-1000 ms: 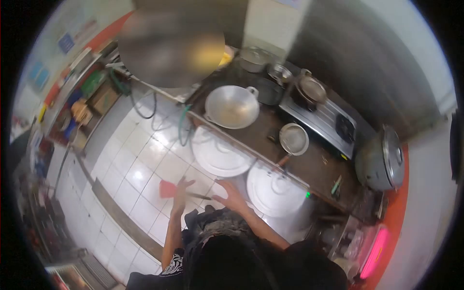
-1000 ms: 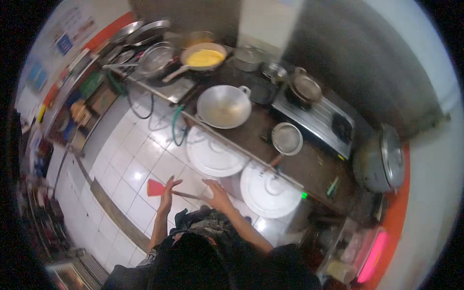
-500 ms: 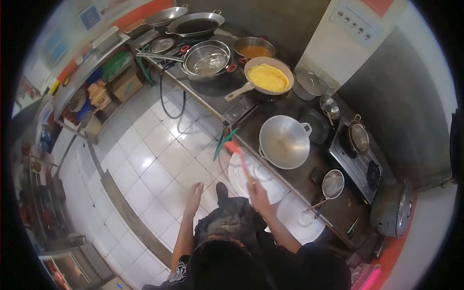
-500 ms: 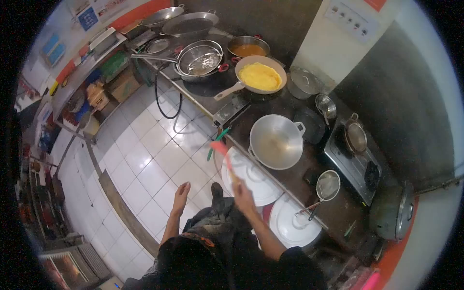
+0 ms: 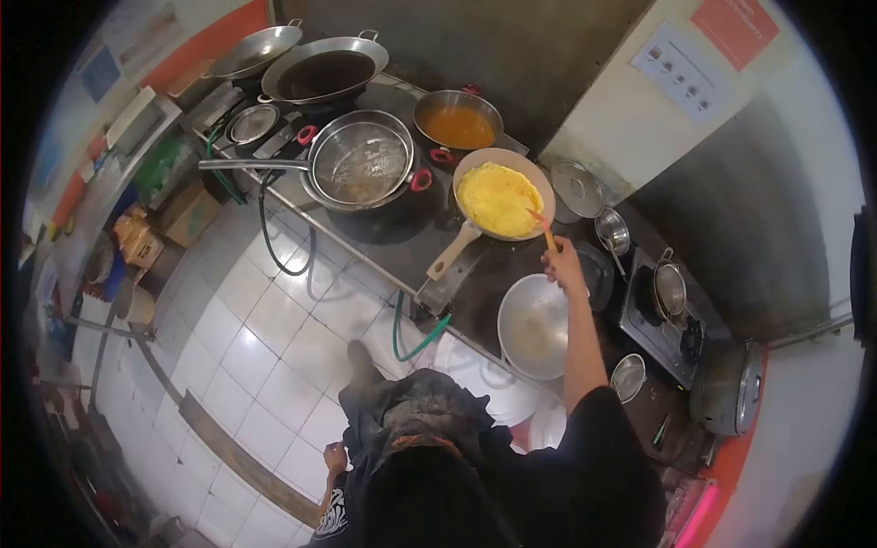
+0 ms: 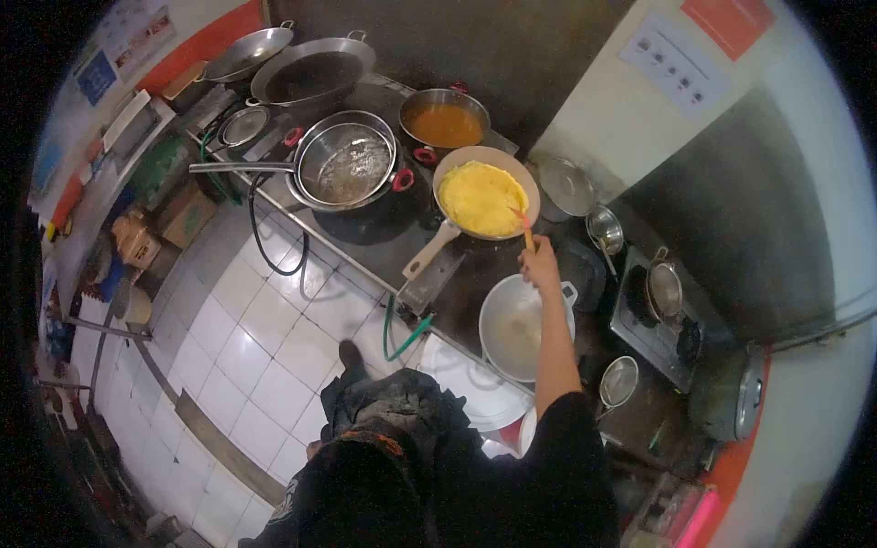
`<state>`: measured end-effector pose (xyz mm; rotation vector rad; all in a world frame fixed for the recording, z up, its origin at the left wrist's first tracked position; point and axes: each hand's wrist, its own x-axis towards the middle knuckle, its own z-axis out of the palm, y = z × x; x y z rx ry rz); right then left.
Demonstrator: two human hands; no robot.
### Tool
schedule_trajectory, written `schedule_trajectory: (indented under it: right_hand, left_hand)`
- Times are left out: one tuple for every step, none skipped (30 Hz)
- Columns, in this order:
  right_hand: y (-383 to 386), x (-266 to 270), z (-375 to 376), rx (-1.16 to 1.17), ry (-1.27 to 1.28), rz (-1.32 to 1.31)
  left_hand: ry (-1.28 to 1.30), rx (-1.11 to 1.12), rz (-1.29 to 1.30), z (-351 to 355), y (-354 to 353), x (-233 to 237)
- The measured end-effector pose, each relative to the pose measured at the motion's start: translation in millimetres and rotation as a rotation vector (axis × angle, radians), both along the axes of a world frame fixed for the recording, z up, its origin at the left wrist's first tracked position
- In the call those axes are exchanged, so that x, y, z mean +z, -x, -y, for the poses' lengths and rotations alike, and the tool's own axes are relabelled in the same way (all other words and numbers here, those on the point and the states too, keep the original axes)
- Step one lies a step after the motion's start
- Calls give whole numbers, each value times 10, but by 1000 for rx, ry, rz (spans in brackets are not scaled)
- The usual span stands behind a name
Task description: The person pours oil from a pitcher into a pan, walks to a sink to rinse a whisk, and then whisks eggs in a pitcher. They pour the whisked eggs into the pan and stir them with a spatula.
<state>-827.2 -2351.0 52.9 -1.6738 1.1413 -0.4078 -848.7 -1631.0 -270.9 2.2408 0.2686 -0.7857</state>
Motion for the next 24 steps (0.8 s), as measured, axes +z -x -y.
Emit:
schedule_trajectory:
  right_hand:
    - [-204, -54, 189, -20, 23, -43]
    - [-435, -92, 375, -14, 39, -121]
    - [-644, -125, 548, -9, 54, -201]
    - [-825, -193, 712, -3, 64, -285]
    - [-964, -443, 937, 81, 106, -353]
    - [-1127, -694, 1175, 163, 151, -417]
    - [-1212, -901, 1395, 247, 200, -482]
    - [-1354, -797, 1299, 153, 141, -434]
    - [-1584, -622, 1087, 59, 86, -379]
    - [-1798, -455, 861, -38, 27, -318]
    - [-1932, -396, 759, -38, 29, -327]
    - [-2043, -308, 617, -32, 46, -358]
    - [-2119, -215, 452, -26, 61, -397]
    - [-2124, -171, 355, -18, 77, -439]
    - [-2079, -199, 312, 42, 142, -479]
    - [-2027, -259, 252, 105, 207, -514]
    - [-1986, -290, 186, 170, 271, -549]
    - [-1974, -171, 75, 135, 203, -569]
    - [-1989, 71, -76, 102, 133, -590]
    - [-2012, 203, -149, 70, 64, -609]
    - [-1964, 137, -84, 92, 148, -618]
    - [-1868, 14, 36, 116, 232, -627]
    - [-1814, -127, 130, 143, 315, -634]
    - [-1815, -285, 196, 139, 445, -629]
  left_hand:
    - [-12, 148, -103, 134, -110, 75]
    - [-22, 295, -202, 243, -308, 109]
    - [-14, 314, -213, 308, -499, 130]
    - [16, 268, -173, 320, -687, 98]
    - [47, 213, -130, 329, -897, 74]
    - [84, 155, -82, 333, -1148, 49]
    - [134, 95, -35, 339, -1412, 19]
    - [174, 61, 3, 365, -1695, 51]
    - [242, 23, 51, 325, -1978, -1]
    - [298, 14, 82, 301, -2275, 0]
    - [332, 24, 83, 278, -2563, 36]
    - [361, 56, 66, 292, -2857, 72]
    - [310, 161, -18, 380, -3112, 205]
    - [261, 272, -99, 470, -3371, 344]
    - [232, 285, -140, 555, -3628, 528]
    - [204, 300, -176, 685, -3865, 701]
    - [205, 289, -163, 770, -4066, 690]
    - [204, 279, -153, 817, -4274, 668]
    - [200, 271, -144, 851, -4439, 630]
    - [216, 250, -144, 924, -4577, 618]
    - [231, 232, -144, 1007, -4700, 608]
    - [246, 215, -145, 1094, -4788, 592]
    - [251, 184, -156, 1213, -4857, 615]
    - [256, 154, -168, 1340, -4901, 663]
